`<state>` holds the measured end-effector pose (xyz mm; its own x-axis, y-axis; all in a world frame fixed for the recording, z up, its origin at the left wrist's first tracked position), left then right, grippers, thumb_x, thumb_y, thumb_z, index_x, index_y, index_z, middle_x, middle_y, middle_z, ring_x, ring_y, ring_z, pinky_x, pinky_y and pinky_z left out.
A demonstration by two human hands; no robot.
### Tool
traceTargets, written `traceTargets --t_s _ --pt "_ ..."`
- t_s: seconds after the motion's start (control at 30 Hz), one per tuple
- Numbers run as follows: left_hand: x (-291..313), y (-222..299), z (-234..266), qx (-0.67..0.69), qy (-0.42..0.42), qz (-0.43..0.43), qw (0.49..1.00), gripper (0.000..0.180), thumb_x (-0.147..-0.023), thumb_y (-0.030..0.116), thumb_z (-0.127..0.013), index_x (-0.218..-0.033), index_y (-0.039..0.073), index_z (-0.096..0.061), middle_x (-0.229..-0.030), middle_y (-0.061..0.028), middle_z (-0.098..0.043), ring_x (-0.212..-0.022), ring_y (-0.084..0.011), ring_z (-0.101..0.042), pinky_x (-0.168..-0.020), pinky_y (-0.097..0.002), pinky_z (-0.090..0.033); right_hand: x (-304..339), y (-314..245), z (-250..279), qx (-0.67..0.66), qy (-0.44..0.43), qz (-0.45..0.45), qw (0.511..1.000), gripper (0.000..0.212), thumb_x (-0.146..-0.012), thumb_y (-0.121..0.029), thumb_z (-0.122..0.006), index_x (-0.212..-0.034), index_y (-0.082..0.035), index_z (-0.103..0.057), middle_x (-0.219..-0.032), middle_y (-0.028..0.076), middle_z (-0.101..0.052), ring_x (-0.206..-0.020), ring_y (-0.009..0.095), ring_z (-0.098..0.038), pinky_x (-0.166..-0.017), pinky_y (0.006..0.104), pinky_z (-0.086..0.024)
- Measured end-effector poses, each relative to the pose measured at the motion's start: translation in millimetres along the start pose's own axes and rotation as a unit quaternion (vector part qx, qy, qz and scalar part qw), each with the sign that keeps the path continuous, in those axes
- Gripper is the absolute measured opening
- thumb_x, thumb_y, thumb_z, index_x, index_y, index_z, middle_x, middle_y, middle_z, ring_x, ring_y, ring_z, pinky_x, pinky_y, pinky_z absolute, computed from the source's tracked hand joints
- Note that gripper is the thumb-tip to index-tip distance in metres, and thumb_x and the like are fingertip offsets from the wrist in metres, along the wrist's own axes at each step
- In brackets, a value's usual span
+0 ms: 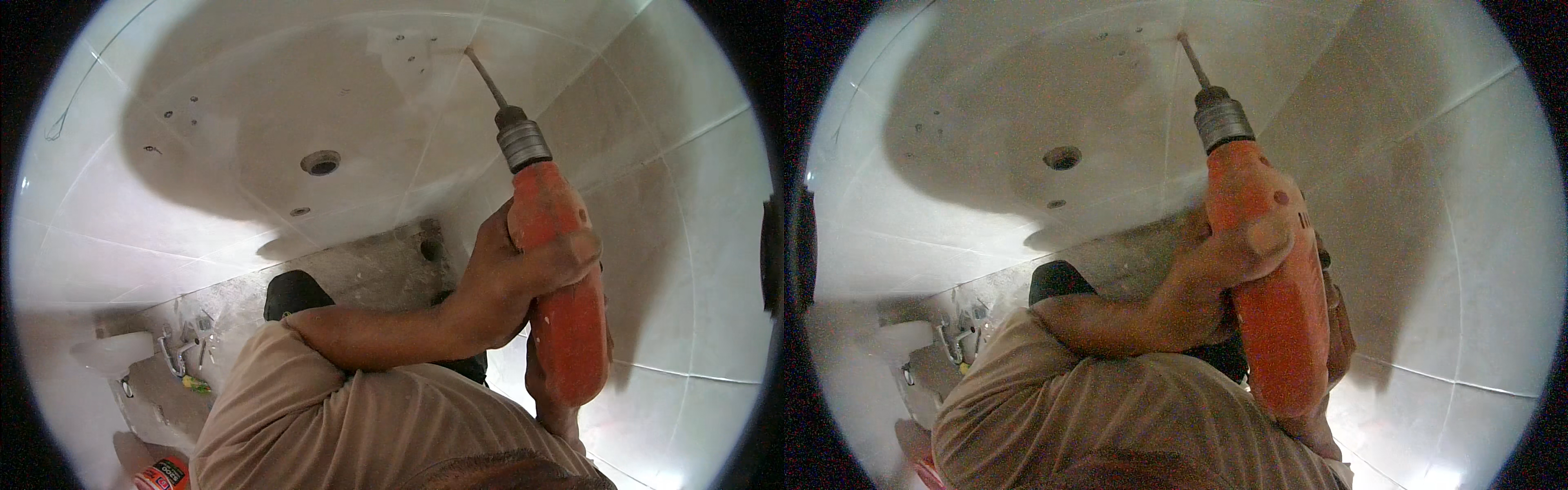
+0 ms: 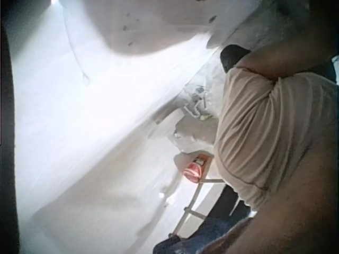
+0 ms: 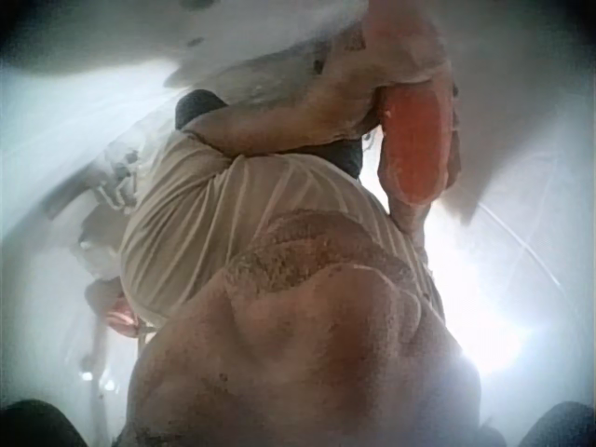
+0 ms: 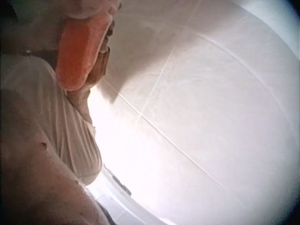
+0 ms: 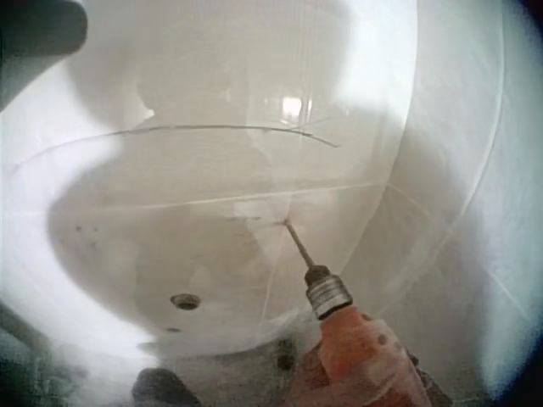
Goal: The person drills a hole into a tiled wall using a power drill and hammers a nail into a pre-marked spot.
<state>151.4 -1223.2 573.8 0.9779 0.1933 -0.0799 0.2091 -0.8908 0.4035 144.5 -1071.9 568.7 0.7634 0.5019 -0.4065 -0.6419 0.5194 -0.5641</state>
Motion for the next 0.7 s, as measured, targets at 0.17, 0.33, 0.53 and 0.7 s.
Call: traceTargets --t_s 0.17,0.33,0.53,0.7 --pt "0.8 -1.1 0.7 -0.007 -0.005 0.015 1.0 0.051 -0.084 0.031 -0.076 -0.118 0.006 -0.047 -0.099 -0.0095 -0.056 -0.088 -0.019 -0.064 -0.074 -0.0376 -0.058 3.3 -4.9 2.4 0.057 -0.009 0.004 0.998 0.053 -0.09 -0.022 -0.074 -0.135 -0.002 -0.053 -0.118 0.016 -0.066 -0.109 0.031 -0.067 -0.091 0.0439 -0.055" --pt "-2.6 -6.3 3.2 0.013 -0.023 0.007 1.0 0.054 -0.084 0.032 -0.076 -0.119 0.004 -0.046 -0.099 -0.0091 -0.056 -0.087 -0.0185 -0.064 -0.074 -0.0385 -0.058 4.2 -12.4 5.2 0.067 0.001 0.039 0.997 0.052 -0.088 -0.02 -0.077 -0.131 -0.002 -0.055 -0.112 0.016 -0.068 -0.102 0.032 -0.07 -0.085 0.0425 -0.057" --pt "-1.9 -5.8 3.5 0.019 -0.018 -0.007 1.0 0.05 -0.085 0.032 -0.075 -0.117 0.004 -0.048 -0.097 -0.0086 -0.056 -0.084 -0.0179 -0.064 -0.073 -0.0375 -0.059 5.4 -19.2 4.7 0.071 0.02 0.096 0.993 0.044 -0.088 -0.015 -0.075 -0.126 -0.001 -0.058 -0.107 0.016 -0.07 -0.096 0.03 -0.072 -0.079 0.0406 -0.058" --pt "-1.4 0.9 1.6 0.014 -0.017 -0.029 0.999 0.048 -0.086 0.034 -0.073 -0.116 0.005 -0.049 -0.096 -0.0084 -0.056 -0.082 -0.0175 -0.065 -0.07 -0.037 -0.06 -4.3 -22.6 4.7 0.046 0.004 0.072 0.996 0.06 -0.076 -0.02 -0.078 -0.127 0.004 -0.06 -0.126 0.023 -0.066 -0.111 0.039 -0.067 -0.093 0.0464 -0.053"
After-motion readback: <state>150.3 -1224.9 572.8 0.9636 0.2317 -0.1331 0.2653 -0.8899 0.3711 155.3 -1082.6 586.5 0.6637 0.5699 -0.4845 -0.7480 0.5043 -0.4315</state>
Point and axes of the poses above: each hand's wrist, its own x-axis away from the middle knuckle, its own z-axis out of the back of the hand, y = z × x, the point moved 7 cm from there along -x, towards the middle knuckle
